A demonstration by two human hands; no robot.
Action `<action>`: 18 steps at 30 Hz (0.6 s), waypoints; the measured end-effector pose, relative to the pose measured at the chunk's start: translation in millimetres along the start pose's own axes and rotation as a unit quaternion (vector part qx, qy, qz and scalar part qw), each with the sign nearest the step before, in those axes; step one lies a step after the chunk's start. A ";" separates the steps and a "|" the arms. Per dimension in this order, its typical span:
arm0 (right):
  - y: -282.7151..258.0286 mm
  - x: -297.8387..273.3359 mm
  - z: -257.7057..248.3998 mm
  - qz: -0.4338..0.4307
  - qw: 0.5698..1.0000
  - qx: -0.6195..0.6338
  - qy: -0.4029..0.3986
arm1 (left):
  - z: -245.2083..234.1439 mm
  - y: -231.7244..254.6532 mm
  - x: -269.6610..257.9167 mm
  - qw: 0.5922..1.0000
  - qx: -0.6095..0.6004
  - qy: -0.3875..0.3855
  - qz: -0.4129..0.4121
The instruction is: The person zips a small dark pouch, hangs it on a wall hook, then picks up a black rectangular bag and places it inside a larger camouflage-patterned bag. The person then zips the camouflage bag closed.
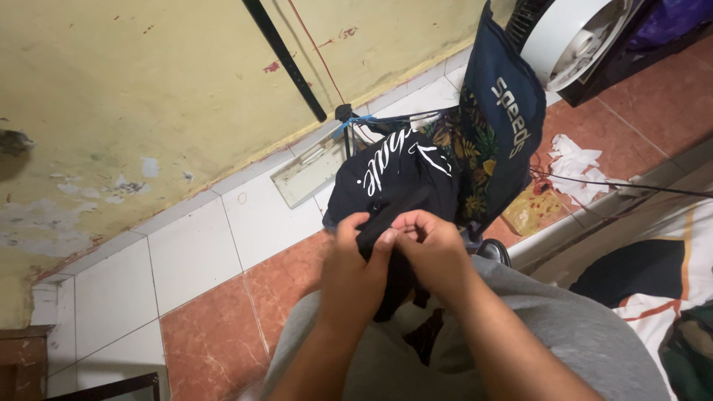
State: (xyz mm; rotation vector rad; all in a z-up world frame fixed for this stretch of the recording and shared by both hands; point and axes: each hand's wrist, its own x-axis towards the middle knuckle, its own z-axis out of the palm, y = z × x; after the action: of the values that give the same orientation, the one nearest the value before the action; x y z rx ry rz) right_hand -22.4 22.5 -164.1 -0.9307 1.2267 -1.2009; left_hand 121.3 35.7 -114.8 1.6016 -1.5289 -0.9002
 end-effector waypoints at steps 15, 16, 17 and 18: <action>-21.0 7.0 -12.9 -0.106 0.956 -0.251 0.111 | -1.3 -1.9 9.9 0.995 -0.018 0.065 0.070; -22.6 7.3 -13.4 -0.074 0.956 -0.258 0.115 | -2.3 -1.5 10.1 0.996 -0.018 0.064 0.058; -23.6 6.8 -13.0 -0.071 0.958 -0.254 0.111 | -3.2 -1.3 10.2 0.997 -0.018 0.064 0.045; -24.2 5.3 -12.9 -0.067 0.960 -0.250 0.107 | -3.7 -1.3 10.1 0.997 -0.019 0.062 0.032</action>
State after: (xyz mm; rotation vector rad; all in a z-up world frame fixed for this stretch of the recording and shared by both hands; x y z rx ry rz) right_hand -39.3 14.3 -143.3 -1.2937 1.7130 -1.1362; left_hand 125.6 25.8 -114.1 1.5429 -1.4603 -0.7755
